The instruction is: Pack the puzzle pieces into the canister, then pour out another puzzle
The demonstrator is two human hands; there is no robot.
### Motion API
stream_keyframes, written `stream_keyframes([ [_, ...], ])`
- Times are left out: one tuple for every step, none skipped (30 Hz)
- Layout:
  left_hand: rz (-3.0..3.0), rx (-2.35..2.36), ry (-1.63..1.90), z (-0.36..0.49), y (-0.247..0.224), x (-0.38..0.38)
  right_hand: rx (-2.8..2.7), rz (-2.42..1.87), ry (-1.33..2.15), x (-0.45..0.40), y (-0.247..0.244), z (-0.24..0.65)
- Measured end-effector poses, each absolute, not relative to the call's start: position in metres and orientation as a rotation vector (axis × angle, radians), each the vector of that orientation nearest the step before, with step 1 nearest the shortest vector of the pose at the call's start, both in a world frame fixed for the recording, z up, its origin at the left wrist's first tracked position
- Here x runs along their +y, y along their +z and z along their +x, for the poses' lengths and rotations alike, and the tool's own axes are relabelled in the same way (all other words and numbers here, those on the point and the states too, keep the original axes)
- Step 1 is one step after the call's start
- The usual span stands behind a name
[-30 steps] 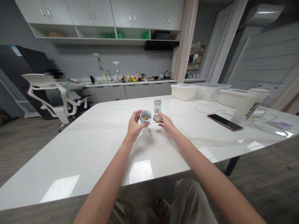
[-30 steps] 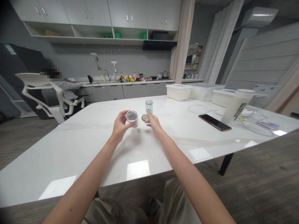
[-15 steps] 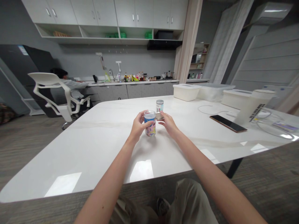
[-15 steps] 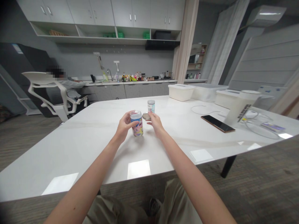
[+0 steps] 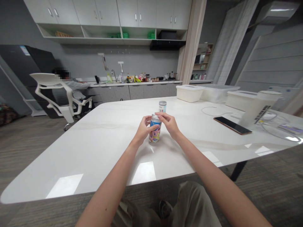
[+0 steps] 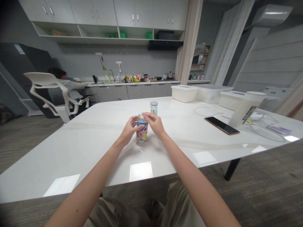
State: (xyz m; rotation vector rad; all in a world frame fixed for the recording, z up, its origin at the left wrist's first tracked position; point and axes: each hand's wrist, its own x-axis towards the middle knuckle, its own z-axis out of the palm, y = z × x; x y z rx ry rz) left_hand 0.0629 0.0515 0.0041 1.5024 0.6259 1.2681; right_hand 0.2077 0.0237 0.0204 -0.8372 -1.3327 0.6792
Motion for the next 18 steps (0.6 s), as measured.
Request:
stream_keyframes([
  [1.495, 0.630, 1.275, 0.0627, 0.0036, 0.0520, -1.337, -0.844, 0.691, 0.0231, 0.0202, 0.2074],
  [1.485, 0.636, 1.283, 0.0626, 0.0032, 0.0524, -1.341, -0.846, 0.694, 0.0228, 0.0198, 0.2072],
  [1.473, 0.642, 1.288, 0.0626, 0.0029, 0.0527, -1.347, -0.843, 0.689, 0.0227, 0.0194, 0.2070],
  [1.463, 0.645, 1.290, 0.0626, 0.0028, 0.0528, -1.351, -0.838, 0.681, 0.0226, 0.0189, 0.2068],
  [1.456, 0.645, 1.289, 0.0626, 0.0027, 0.0528, -1.356, -0.831, 0.671, 0.0224, 0.0185, 0.2066],
  [1.451, 0.642, 1.284, 0.0624, 0.0027, 0.0528, -1.363, -0.824, 0.660, 0.0222, 0.0182, 0.2065],
  [1.448, 0.640, 1.277, 0.0622, 0.0028, 0.0527, -1.373, -0.817, 0.650, 0.0218, 0.0180, 0.2064],
  [1.446, 0.639, 1.268, 0.0618, 0.0029, 0.0526, -1.385, -0.810, 0.643, 0.0213, 0.0179, 0.2064],
  [1.444, 0.639, 1.255, 0.0613, 0.0030, 0.0526, -1.397, -0.805, 0.639, 0.0208, 0.0179, 0.2065],
  [1.441, 0.638, 1.241, 0.0606, 0.0030, 0.0526, -1.410, -0.799, 0.638, 0.0202, 0.0179, 0.2067],
  [1.435, 0.637, 1.226, 0.0600, 0.0028, 0.0528, -1.425, -0.791, 0.637, 0.0196, 0.0180, 0.2069],
  [1.429, 0.632, 1.214, 0.0594, 0.0025, 0.0530, -1.441, -0.782, 0.633, 0.0191, 0.0182, 0.2071],
  [1.424, 0.626, 1.204, 0.0588, 0.0022, 0.0532, -1.456, -0.772, 0.629, 0.0186, 0.0183, 0.2073],
  [1.422, 0.618, 1.196, 0.0585, 0.0018, 0.0535, -1.469, -0.765, 0.624, 0.0183, 0.0184, 0.2073],
  [1.423, 0.612, 1.192, 0.0582, 0.0013, 0.0539, -1.476, -0.763, 0.622, 0.0181, 0.0185, 0.2072],
  [1.429, 0.607, 1.192, 0.0581, 0.0009, 0.0542, -1.475, -0.768, 0.626, 0.0180, 0.0186, 0.2069],
  [1.436, 0.605, 1.195, 0.0582, 0.0006, 0.0545, -1.468, -0.777, 0.634, 0.0181, 0.0185, 0.2064],
  [1.444, 0.605, 1.200, 0.0583, 0.0003, 0.0548, -1.457, -0.787, 0.643, 0.0184, 0.0184, 0.2059],
])
